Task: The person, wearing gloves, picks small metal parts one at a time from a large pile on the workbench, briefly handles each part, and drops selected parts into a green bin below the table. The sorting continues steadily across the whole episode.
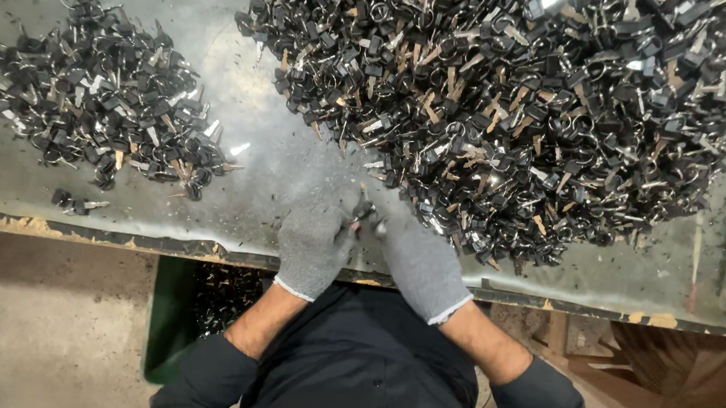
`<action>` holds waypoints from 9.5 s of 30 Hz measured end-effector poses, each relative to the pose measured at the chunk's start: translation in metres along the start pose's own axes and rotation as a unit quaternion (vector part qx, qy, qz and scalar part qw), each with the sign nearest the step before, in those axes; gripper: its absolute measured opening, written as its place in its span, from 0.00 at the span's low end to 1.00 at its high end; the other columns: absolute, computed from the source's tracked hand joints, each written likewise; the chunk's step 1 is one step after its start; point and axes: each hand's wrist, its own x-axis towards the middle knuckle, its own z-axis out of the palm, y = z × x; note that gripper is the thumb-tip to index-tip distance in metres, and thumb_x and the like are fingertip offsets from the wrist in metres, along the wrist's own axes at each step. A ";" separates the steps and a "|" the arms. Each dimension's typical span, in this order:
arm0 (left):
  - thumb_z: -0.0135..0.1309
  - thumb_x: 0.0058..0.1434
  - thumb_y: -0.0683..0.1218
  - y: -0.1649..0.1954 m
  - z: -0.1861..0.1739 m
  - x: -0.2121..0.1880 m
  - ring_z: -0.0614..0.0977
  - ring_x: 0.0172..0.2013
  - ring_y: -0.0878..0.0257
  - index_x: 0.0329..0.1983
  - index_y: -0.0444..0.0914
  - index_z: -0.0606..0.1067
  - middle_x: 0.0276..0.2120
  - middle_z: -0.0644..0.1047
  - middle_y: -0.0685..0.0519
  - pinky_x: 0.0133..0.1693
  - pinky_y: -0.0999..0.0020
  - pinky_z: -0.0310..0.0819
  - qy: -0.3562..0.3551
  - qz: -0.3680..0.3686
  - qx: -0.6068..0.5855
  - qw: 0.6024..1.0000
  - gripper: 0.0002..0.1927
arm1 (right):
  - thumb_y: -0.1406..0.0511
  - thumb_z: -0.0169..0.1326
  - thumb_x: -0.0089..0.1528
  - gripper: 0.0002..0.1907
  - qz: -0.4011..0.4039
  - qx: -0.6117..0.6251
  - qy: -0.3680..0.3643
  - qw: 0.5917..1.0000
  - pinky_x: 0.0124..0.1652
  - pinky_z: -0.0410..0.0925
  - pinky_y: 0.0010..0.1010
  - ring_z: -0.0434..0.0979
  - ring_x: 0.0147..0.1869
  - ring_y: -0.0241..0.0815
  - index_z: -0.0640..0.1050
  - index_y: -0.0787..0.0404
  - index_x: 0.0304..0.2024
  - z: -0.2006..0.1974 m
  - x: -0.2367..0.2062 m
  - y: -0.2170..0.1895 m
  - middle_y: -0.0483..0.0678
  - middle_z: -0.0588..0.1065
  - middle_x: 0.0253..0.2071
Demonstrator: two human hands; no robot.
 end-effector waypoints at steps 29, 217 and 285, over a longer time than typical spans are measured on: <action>0.65 0.55 0.49 -0.009 -0.005 0.030 0.84 0.35 0.51 0.45 0.39 0.79 0.36 0.81 0.47 0.37 0.56 0.77 -0.153 -0.140 -0.091 0.974 0.16 | 0.59 0.52 0.64 0.20 0.011 0.095 0.048 0.994 0.33 0.76 0.49 0.83 0.37 0.63 0.69 0.69 0.49 0.015 0.008 0.009 0.62 0.77 0.36; 0.57 0.52 0.37 0.000 -0.010 0.026 0.82 0.33 0.45 0.45 0.42 0.79 0.31 0.80 0.45 0.37 0.50 0.76 -0.104 -0.034 -0.054 0.993 0.16 | 0.66 0.52 0.60 0.10 -0.098 -0.146 0.145 0.974 0.26 0.74 0.39 0.82 0.33 0.50 0.75 0.62 0.44 0.014 0.010 -0.002 0.53 0.77 0.33; 0.56 0.54 0.39 0.009 -0.011 0.022 0.80 0.38 0.42 0.43 0.38 0.76 0.36 0.79 0.43 0.39 0.48 0.74 -0.092 0.009 0.009 0.996 0.13 | 0.62 0.51 0.63 0.36 0.031 0.141 -0.031 0.989 0.38 0.78 0.44 0.84 0.40 0.58 0.55 0.52 0.72 -0.005 0.012 -0.003 0.61 0.77 0.45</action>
